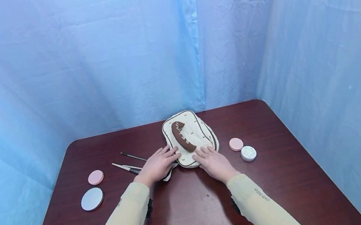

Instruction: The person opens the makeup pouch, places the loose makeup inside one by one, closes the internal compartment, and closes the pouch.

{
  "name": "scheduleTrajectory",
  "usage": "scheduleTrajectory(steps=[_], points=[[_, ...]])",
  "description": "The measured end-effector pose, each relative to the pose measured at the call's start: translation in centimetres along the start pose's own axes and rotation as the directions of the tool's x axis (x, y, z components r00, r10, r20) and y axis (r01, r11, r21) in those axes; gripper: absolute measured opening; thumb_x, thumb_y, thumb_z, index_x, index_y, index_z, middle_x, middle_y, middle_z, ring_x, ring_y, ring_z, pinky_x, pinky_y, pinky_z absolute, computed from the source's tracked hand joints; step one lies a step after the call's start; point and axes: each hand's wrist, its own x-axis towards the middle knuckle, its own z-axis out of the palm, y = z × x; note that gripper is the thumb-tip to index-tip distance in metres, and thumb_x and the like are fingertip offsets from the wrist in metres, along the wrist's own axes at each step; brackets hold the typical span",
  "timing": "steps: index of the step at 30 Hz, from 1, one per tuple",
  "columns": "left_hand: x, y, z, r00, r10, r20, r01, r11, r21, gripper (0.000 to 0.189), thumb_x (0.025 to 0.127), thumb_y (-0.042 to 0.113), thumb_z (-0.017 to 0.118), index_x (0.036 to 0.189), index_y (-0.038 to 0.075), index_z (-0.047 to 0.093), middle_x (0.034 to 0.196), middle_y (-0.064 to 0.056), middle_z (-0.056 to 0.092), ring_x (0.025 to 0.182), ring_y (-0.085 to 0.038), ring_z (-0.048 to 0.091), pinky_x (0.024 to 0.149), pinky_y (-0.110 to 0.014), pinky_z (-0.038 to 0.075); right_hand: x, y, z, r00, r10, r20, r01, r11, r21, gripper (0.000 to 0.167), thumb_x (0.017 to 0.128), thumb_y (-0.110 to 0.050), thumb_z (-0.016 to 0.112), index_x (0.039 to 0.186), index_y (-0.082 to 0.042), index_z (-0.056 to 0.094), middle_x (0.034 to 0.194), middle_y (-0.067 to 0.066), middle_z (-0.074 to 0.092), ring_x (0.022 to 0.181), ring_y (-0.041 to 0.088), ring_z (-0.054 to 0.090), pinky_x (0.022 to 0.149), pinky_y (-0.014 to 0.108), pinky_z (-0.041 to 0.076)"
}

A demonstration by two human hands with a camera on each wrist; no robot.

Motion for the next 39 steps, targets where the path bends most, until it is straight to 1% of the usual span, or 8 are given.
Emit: scheduleTrajectory(steps=[5,10,17,23,29,32,36,39], points=[[-0.1,-0.1,0.1,1.0,0.016,-0.005,-0.017,1.0,-0.011,0.044,0.101,0.015,0.064,0.143,0.024,0.059,0.155,-0.002,0.051,0.143,-0.032,0.047,0.117,-0.048,0.038,0.0,-0.1,-0.1,1.0,-0.003,0.0,0.003,1.0,0.02,0.041,0.088,-0.007,0.078,0.128,-0.006,0.069,0.132,0.018,0.067,0.126,0.042,0.061,0.11,0.057,0.044],[-0.2,-0.2,0.1,1.0,0.025,-0.004,-0.025,1.0,0.014,0.044,0.101,0.013,0.062,0.143,0.024,0.06,0.153,0.0,0.053,0.142,-0.031,0.048,0.118,-0.047,0.038,0.0,-0.3,-0.2,1.0,0.017,0.008,-0.017,0.999,0.044,0.03,0.093,-0.004,0.07,0.123,-0.006,0.07,0.129,0.018,0.069,0.124,0.041,0.062,0.109,0.054,0.046],[-0.6,-0.4,-0.5,0.997,0.07,-0.013,-0.069,0.997,0.025,0.05,0.093,0.001,0.063,0.141,0.017,0.062,0.145,0.002,0.06,0.143,-0.028,0.048,0.12,-0.045,0.036,-0.3,-0.5,-0.5,1.0,0.022,0.008,-0.022,0.998,0.05,0.03,0.09,0.003,0.065,0.116,-0.011,0.07,0.126,0.012,0.071,0.121,0.036,0.065,0.102,0.052,0.052],[-0.6,-0.6,-0.6,0.991,0.128,-0.031,-0.126,0.991,0.05,0.051,0.089,-0.006,0.063,0.136,0.016,0.066,0.139,0.002,0.065,0.141,-0.027,0.05,0.12,-0.043,0.034,-0.9,0.1,-0.4,0.999,-0.045,-0.029,0.047,0.997,0.069,0.034,0.086,0.006,0.066,0.114,-0.013,0.071,0.12,0.006,0.074,0.117,0.032,0.068,0.1,0.048,0.054],[-0.7,-0.8,-0.5,0.984,0.166,-0.065,-0.16,0.983,0.092,0.046,0.09,-0.001,0.068,0.133,0.016,0.066,0.138,0.0,0.065,0.138,-0.027,0.053,0.119,-0.042,0.037,-1.6,0.5,-0.5,0.995,-0.086,-0.041,0.09,0.991,0.104,0.035,0.089,0.004,0.067,0.119,-0.012,0.074,0.119,0.004,0.075,0.117,0.026,0.069,0.101,0.043,0.054],[-0.8,-0.7,-0.4,0.976,0.188,-0.112,-0.176,0.978,0.113,0.037,0.092,0.003,0.069,0.127,0.016,0.069,0.131,0.001,0.069,0.132,-0.025,0.058,0.116,-0.04,0.04,-1.8,0.5,-0.7,0.996,-0.08,-0.032,0.084,0.987,0.139,0.033,0.091,0.001,0.067,0.121,-0.012,0.075,0.121,0.003,0.074,0.118,0.025,0.068,0.102,0.043,0.054],[-0.6,-0.5,-0.2,0.951,0.243,-0.194,-0.21,0.962,0.175,0.02,0.096,0.008,0.064,0.113,0.014,0.073,0.115,0.003,0.074,0.12,-0.021,0.063,0.111,-0.037,0.046,-2.0,0.4,-0.8,0.997,-0.075,-0.036,0.079,0.984,0.161,0.033,0.093,0.0,0.065,0.122,-0.011,0.075,0.123,0.004,0.074,0.119,0.025,0.067,0.102,0.044,0.053],[-0.3,-0.4,-0.3,0.941,0.26,-0.218,-0.214,0.953,0.215,0.018,0.096,0.009,0.062,0.106,0.014,0.075,0.108,0.005,0.075,0.114,-0.018,0.065,0.108,-0.035,0.048,-2.0,0.4,-0.6,0.996,-0.076,-0.052,0.084,0.982,0.167,0.032,0.092,0.0,0.065,0.121,-0.011,0.075,0.123,0.004,0.074,0.119,0.025,0.067,0.103,0.044,0.053]])
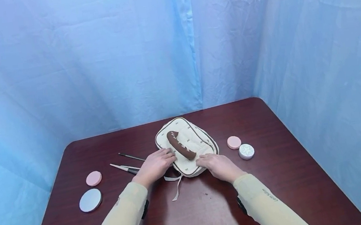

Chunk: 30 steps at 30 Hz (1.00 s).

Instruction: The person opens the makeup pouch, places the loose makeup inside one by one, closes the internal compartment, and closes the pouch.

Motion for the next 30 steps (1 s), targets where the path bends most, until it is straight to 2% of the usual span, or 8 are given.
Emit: scheduleTrajectory(steps=[4,8,15,18,21,24,27,30], points=[[0.2,0.1,0.0,0.999,-0.028,0.034,0.027,1.0,0.013,0.019,0.096,0.008,0.063,0.107,0.016,0.076,0.107,0.005,0.075,0.11,-0.015,0.067,0.107,-0.031,0.049,0.0,0.0,0.1,0.999,-0.018,-0.031,0.018,1.0,0.001,0.029,0.092,-0.003,0.069,0.119,-0.011,0.075,0.122,0.005,0.074,0.118,0.026,0.068,0.102,0.044,0.053],[0.2,0.1,-0.1,0.993,-0.083,0.08,0.083,0.997,0.0,0.024,0.093,0.004,0.066,0.109,0.019,0.076,0.109,0.005,0.075,0.108,-0.014,0.068,0.097,-0.029,0.054,0.0,-0.4,0.0,0.998,-0.024,-0.06,0.024,1.0,0.008,0.031,0.089,-0.007,0.076,0.12,-0.01,0.074,0.123,0.008,0.073,0.119,0.028,0.068,0.102,0.046,0.053],[0.3,0.0,-0.4,0.99,-0.129,0.055,0.131,0.991,-0.034,0.026,0.088,0.001,0.068,0.105,0.019,0.075,0.101,0.006,0.075,0.098,-0.012,0.07,0.08,-0.029,0.059,-0.4,-1.9,-1.5,0.989,0.022,-0.148,-0.02,1.0,0.017,0.04,0.087,-0.011,0.077,0.126,-0.007,0.072,0.128,0.01,0.071,0.121,0.028,0.066,0.099,0.049,0.054],[0.3,-0.1,-0.6,0.988,-0.15,0.038,0.151,0.988,-0.03,0.026,0.087,0.001,0.07,0.105,0.019,0.076,0.101,0.006,0.076,0.095,-0.011,0.071,0.078,-0.03,0.059,-0.4,-2.6,-2.2,0.972,-0.004,-0.233,0.002,1.0,-0.007,0.037,0.085,-0.011,0.077,0.121,-0.006,0.074,0.121,0.009,0.074,0.112,0.026,0.071,0.091,0.047,0.058],[0.5,0.0,-0.7,0.985,-0.172,0.018,0.173,0.984,-0.034,0.025,0.086,0.0,0.07,0.102,0.018,0.075,0.099,0.005,0.076,0.092,-0.013,0.072,0.074,-0.032,0.06,-0.5,-2.9,-2.7,0.948,-0.031,-0.318,0.025,0.999,-0.026,0.029,0.084,-0.009,0.077,0.112,-0.007,0.076,0.105,0.003,0.077,0.091,0.016,0.075,0.074,0.039,0.061],[0.6,0.0,-0.8,0.981,-0.194,0.007,0.195,0.98,-0.044,0.021,0.086,-0.002,0.069,0.096,0.016,0.071,0.095,0.005,0.075,0.089,-0.015,0.072,0.07,-0.034,0.06,-0.8,-3.0,-2.9,0.929,-0.035,-0.368,0.036,0.999,-0.002,0.022,0.083,-0.008,0.077,0.105,-0.008,0.077,0.089,-0.002,0.076,0.071,0.007,0.069,0.06,0.031,0.057],[0.8,0.0,-0.8,0.977,-0.214,0.003,0.214,0.976,-0.049,0.019,0.086,-0.004,0.066,0.093,0.014,0.068,0.09,0.004,0.074,0.086,-0.018,0.071,0.067,-0.036,0.059,-1.2,-3.1,-2.7,0.928,0.013,-0.373,0.006,0.999,0.05,0.021,0.081,-0.006,0.079,0.102,-0.007,0.079,0.086,-0.002,0.076,0.065,0.002,0.064,0.057,0.028,0.054],[1.0,0.0,-0.8,0.974,-0.227,0.004,0.227,0.973,-0.043,0.02,0.087,-0.004,0.065,0.093,0.015,0.067,0.089,0.004,0.074,0.085,-0.019,0.071,0.068,-0.037,0.059,-1.6,-3.2,-2.3,0.938,0.123,-0.324,-0.088,0.989,0.122,0.02,0.083,-0.007,0.08,0.103,-0.006,0.08,0.089,-0.001,0.078,0.068,0.001,0.064,0.06,0.027,0.055]])
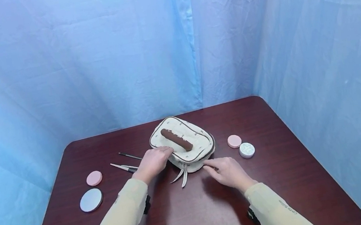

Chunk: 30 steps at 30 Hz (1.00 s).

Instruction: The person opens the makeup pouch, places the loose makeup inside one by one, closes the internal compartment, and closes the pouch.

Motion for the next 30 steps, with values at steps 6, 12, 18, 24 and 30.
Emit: scheduleTrajectory(steps=[6,12,18,24,30], points=[[0.3,0.0,-0.2,1.0,-0.027,0.012,0.027,1.0,0.013,0.019,0.087,-0.003,0.066,0.089,0.016,0.066,0.083,0.005,0.072,0.08,-0.019,0.071,0.063,-0.038,0.058,-0.5,-0.5,1.0,0.953,0.274,0.131,-0.282,0.959,0.04,0.018,0.091,-0.018,0.078,0.106,-0.009,0.081,0.095,-0.001,0.079,0.084,0.007,0.073,0.073,0.033,0.059],[0.3,-0.1,-0.3,0.999,-0.04,0.017,0.04,0.999,-0.002,0.016,0.087,-0.001,0.067,0.089,0.015,0.066,0.084,0.004,0.073,0.08,-0.02,0.072,0.063,-0.039,0.058,-0.5,-1.3,2.2,0.85,0.474,0.231,-0.51,0.849,0.135,0.028,0.093,-0.028,0.076,0.115,-0.01,0.079,0.1,0.0,0.079,0.09,0.011,0.074,0.081,0.033,0.059],[0.5,0.0,-0.5,0.997,-0.07,0.045,0.071,0.997,-0.02,0.017,0.089,0.0,0.067,0.086,0.016,0.065,0.081,0.005,0.071,0.077,-0.02,0.071,0.061,-0.041,0.056,0.0,-1.6,3.2,0.707,0.589,0.391,-0.707,0.597,0.378,0.041,0.097,-0.022,0.072,0.128,0.003,0.068,0.097,0.013,0.078,0.078,0.024,0.077,0.074,0.026,0.061],[0.6,0.1,-0.5,0.995,-0.086,0.05,0.088,0.996,-0.033,0.019,0.087,-0.001,0.067,0.082,0.017,0.064,0.076,0.004,0.069,0.072,-0.022,0.069,0.059,-0.042,0.055,0.9,-2.2,4.5,0.623,0.644,0.444,-0.768,0.395,0.504,0.051,0.097,-0.013,0.07,0.14,0.011,0.054,0.112,0.027,0.073,0.095,0.038,0.075,0.08,0.037,0.062],[0.5,0.2,-0.5,0.996,-0.078,0.032,0.08,0.995,-0.054,0.018,0.086,-0.001,0.069,0.082,0.016,0.067,0.075,0.004,0.069,0.071,-0.021,0.07,0.059,-0.042,0.056,2.1,-3.1,5.9,0.584,0.686,0.434,-0.78,0.324,0.536,0.047,0.096,-0.005,0.067,0.136,0.016,0.054,0.113,0.03,0.071,0.098,0.039,0.074,0.081,0.041,0.062]])
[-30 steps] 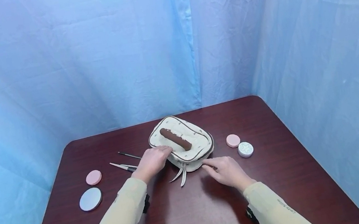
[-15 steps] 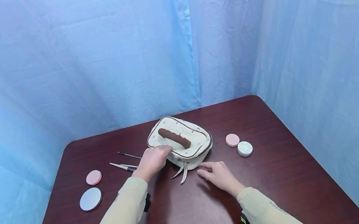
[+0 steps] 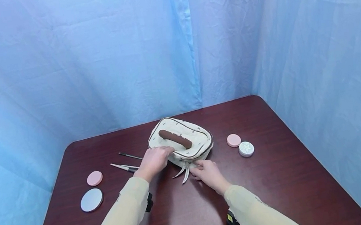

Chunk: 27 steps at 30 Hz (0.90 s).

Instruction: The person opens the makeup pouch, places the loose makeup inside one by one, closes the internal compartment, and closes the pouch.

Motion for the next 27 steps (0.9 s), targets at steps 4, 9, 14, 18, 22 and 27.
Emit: scheduleTrajectory(steps=[4,9,14,18,22,27], points=[[0.1,0.1,0.1,1.0,-0.011,0.021,0.011,1.0,-0.015,0.015,0.087,0.002,0.07,0.082,0.016,0.068,0.074,0.005,0.069,0.071,-0.021,0.069,0.059,-0.042,0.055,0.4,-0.6,0.9,0.998,0.062,-0.014,-0.061,0.997,0.049,0.04,0.096,-0.006,0.067,0.13,0.015,0.06,0.107,0.026,0.074,0.096,0.036,0.074,0.081,0.043,0.063],[0.3,0.1,0.0,0.998,-0.031,0.052,0.033,0.999,-0.03,0.014,0.088,0.005,0.073,0.084,0.017,0.07,0.074,0.005,0.07,0.071,-0.021,0.07,0.06,-0.042,0.056,0.9,-1.0,1.7,0.99,0.142,0.008,-0.141,0.979,0.145,0.04,0.097,-0.009,0.067,0.129,0.014,0.059,0.103,0.022,0.074,0.095,0.033,0.074,0.083,0.045,0.062],[0.3,0.1,0.0,0.996,-0.057,0.067,0.06,0.997,-0.051,0.013,0.088,0.007,0.074,0.085,0.019,0.072,0.076,0.005,0.072,0.07,-0.022,0.07,0.058,-0.043,0.055,1.4,-1.1,2.5,0.983,0.179,0.03,-0.181,0.958,0.22,0.04,0.097,-0.012,0.067,0.128,0.011,0.061,0.103,0.025,0.073,0.093,0.032,0.075,0.081,0.045,0.063],[0.4,0.1,0.0,0.994,-0.081,0.079,0.086,0.995,-0.057,0.008,0.091,0.013,0.073,0.086,0.02,0.072,0.075,0.004,0.072,0.069,-0.025,0.069,0.057,-0.044,0.054,1.6,-1.0,3.1,0.981,0.192,0.036,-0.194,0.93,0.313,0.039,0.097,-0.013,0.068,0.127,0.011,0.061,0.105,0.028,0.073,0.091,0.033,0.075,0.079,0.046,0.063],[0.5,0.1,0.0,0.992,-0.085,0.09,0.09,0.994,-0.055,0.007,0.094,0.019,0.072,0.086,0.019,0.072,0.074,0.001,0.071,0.069,-0.027,0.069,0.057,-0.046,0.055,1.6,-0.8,3.5,0.976,0.215,0.041,-0.212,0.883,0.419,0.04,0.099,-0.012,0.067,0.13,0.011,0.058,0.111,0.032,0.07,0.097,0.035,0.074,0.083,0.047,0.062],[0.5,0.0,0.0,0.991,-0.089,0.098,0.095,0.994,-0.059,0.007,0.094,0.018,0.072,0.087,0.02,0.072,0.074,0.002,0.072,0.068,-0.027,0.069,0.058,-0.046,0.055,1.5,-0.6,3.9,0.975,0.221,0.035,-0.209,0.843,0.496,0.04,0.1,-0.012,0.066,0.132,0.009,0.055,0.122,0.034,0.066,0.109,0.042,0.069,0.089,0.05,0.06]])
